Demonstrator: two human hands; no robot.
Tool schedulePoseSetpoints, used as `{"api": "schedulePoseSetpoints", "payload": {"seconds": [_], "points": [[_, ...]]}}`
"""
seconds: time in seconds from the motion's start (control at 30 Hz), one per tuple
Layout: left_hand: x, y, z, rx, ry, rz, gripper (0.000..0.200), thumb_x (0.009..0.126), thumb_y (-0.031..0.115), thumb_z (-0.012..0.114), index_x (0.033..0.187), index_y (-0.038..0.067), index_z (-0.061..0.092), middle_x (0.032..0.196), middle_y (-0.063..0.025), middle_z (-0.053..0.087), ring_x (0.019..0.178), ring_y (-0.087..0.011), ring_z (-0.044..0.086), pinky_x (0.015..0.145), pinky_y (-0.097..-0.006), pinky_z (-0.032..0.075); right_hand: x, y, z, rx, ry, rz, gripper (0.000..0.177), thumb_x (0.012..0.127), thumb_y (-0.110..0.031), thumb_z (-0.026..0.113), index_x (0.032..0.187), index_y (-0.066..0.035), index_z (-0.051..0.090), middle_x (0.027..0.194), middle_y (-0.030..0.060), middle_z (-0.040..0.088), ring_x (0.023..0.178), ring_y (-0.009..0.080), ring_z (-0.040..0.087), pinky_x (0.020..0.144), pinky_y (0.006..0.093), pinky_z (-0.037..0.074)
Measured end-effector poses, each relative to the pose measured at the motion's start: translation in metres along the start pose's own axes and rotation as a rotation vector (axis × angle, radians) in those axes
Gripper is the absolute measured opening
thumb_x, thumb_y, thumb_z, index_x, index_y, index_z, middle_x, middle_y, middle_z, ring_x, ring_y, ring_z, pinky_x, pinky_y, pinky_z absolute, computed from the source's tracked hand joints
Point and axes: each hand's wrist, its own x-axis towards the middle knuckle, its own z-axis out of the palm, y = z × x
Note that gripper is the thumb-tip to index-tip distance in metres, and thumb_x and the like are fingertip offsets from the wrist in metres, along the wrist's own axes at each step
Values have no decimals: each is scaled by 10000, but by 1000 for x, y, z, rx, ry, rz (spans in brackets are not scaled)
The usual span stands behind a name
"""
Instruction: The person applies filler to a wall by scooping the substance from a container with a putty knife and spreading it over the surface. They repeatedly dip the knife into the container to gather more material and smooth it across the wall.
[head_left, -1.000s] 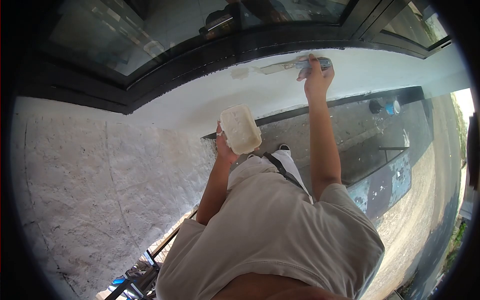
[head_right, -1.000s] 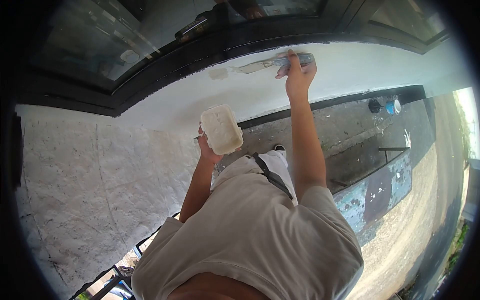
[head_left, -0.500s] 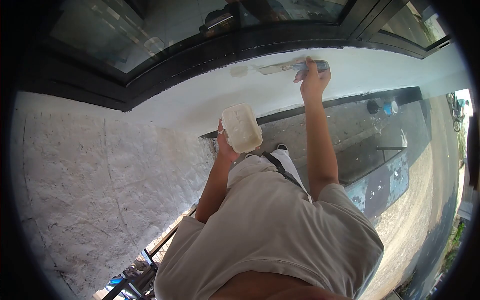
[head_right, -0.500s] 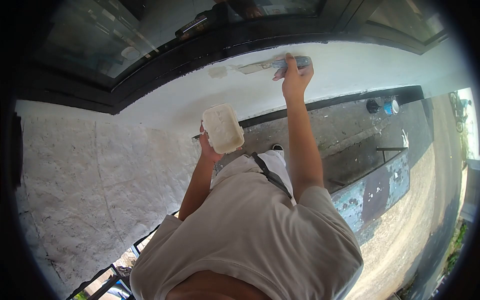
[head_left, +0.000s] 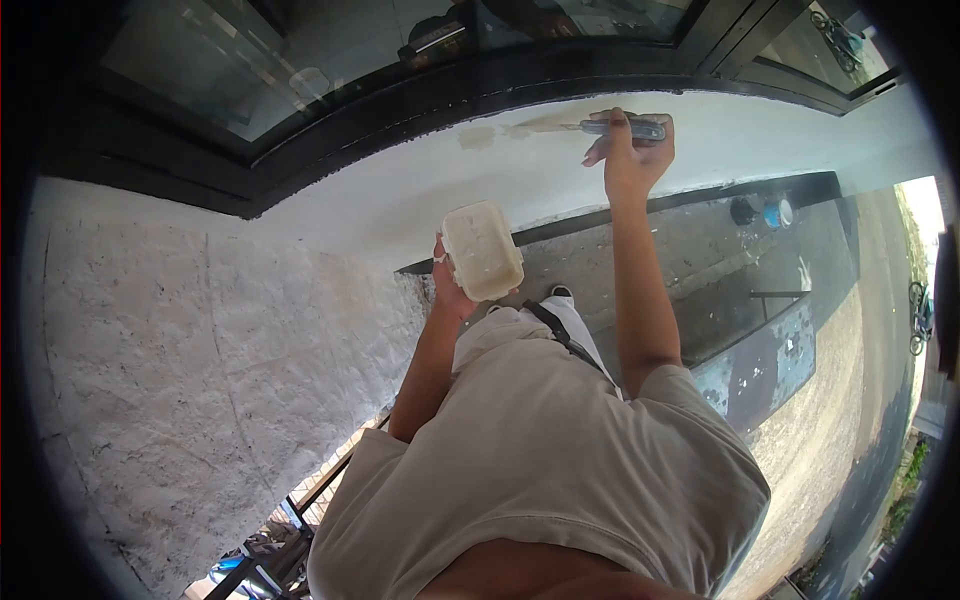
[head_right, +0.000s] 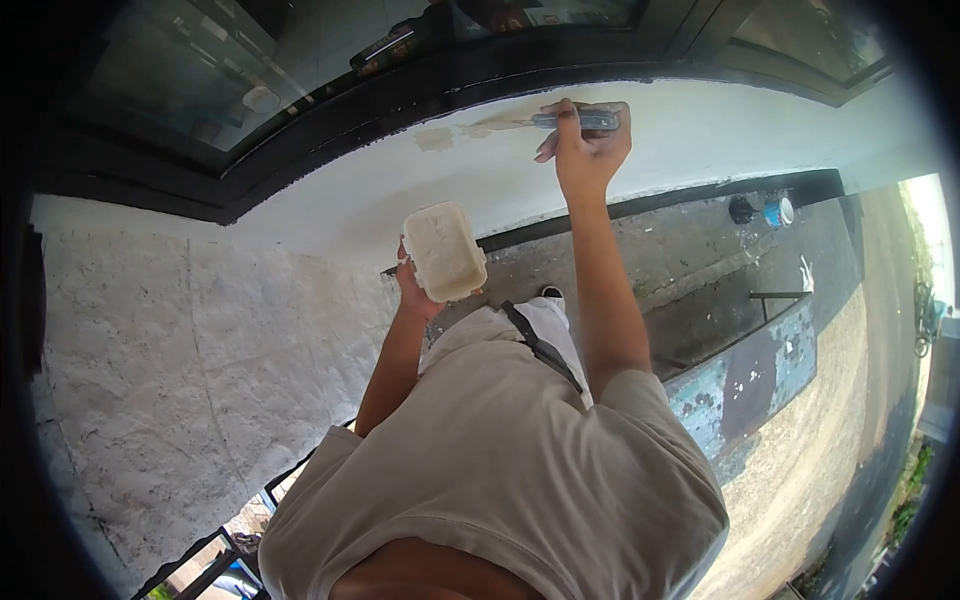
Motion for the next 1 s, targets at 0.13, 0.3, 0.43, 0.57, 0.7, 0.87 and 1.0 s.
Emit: {"api": "schedulePoseSetpoints", "payload": {"seconds": [0.13, 0.3, 0.43, 0.57, 0.7, 0.87, 1.0], "points": [[-2, -1, -2, 39, 71, 10, 865, 881, 766, 456, 1508, 172, 404, 1414, -189, 535, 1205, -496, 572, 803, -749, 511, -12, -16, 7, 21, 56, 44, 226, 959, -37, 625, 953, 13, 404, 802, 249, 698, 416, 183, 585, 397, 288, 510], [-1, -4, -3, 28, 60, -5, 868, 883, 765, 455, 1509, 165, 402, 1415, -195, 533, 1206, -497, 571, 801, -752, 509, -29, 17, 20, 14, 58, -32, 257, 988, -108, 621, 984, 11, 393, 801, 245, 691, 435, 184, 599, 403, 300, 524], [-4, -2, 2, 20, 37, 16, 862, 890, 762, 444, 1503, 157, 408, 1405, -197, 539, 1199, -492, 577, 797, -751, 512, -32, 19, 5, 20, 152, -66, 235, 989, -86, 595, 981, 17, 385, 808, 263, 689, 419, 189, 587, 409, 310, 538], [-8, -1, -3, -8, 36, 30, 868, 892, 769, 432, 1511, 161, 397, 1416, -190, 532, 1207, -493, 572, 808, -761, 500, -38, 17, 0, 34, 158, -2, 209, 987, -66, 577, 987, 15, 384, 818, 263, 690, 410, 191, 578, 399, 311, 533], [-6, -2, -3, 32, 28, 20, 865, 895, 766, 430, 1509, 158, 400, 1414, -186, 536, 1203, -493, 575, 805, -756, 504, -38, 28, 12, 100, 216, 30, 174, 977, -46, 564, 992, 27, 406, 820, 255, 688, 409, 208, 579, 369, 315, 511], [-8, -2, 5, -8, 37, 40, 847, 903, 750, 433, 1496, 145, 414, 1388, -197, 552, 1176, -485, 593, 781, -731, 527, -31, 26, -7, 79, 247, 21, 180, 976, -68, 555, 958, 32, 406, 827, 268, 687, 411, 222, 583, 357, 309, 496], [-6, -3, 4, 1, 15, 31, 837, 906, 744, 431, 1489, 143, 420, 1376, -194, 558, 1165, -479, 599, 772, -730, 526, -40, 27, 1, 76, 197, 52, 186, 977, -66, 546, 998, 30, 388, 831, 270, 683, 427, 222, 593, 370, 310, 500]]}}
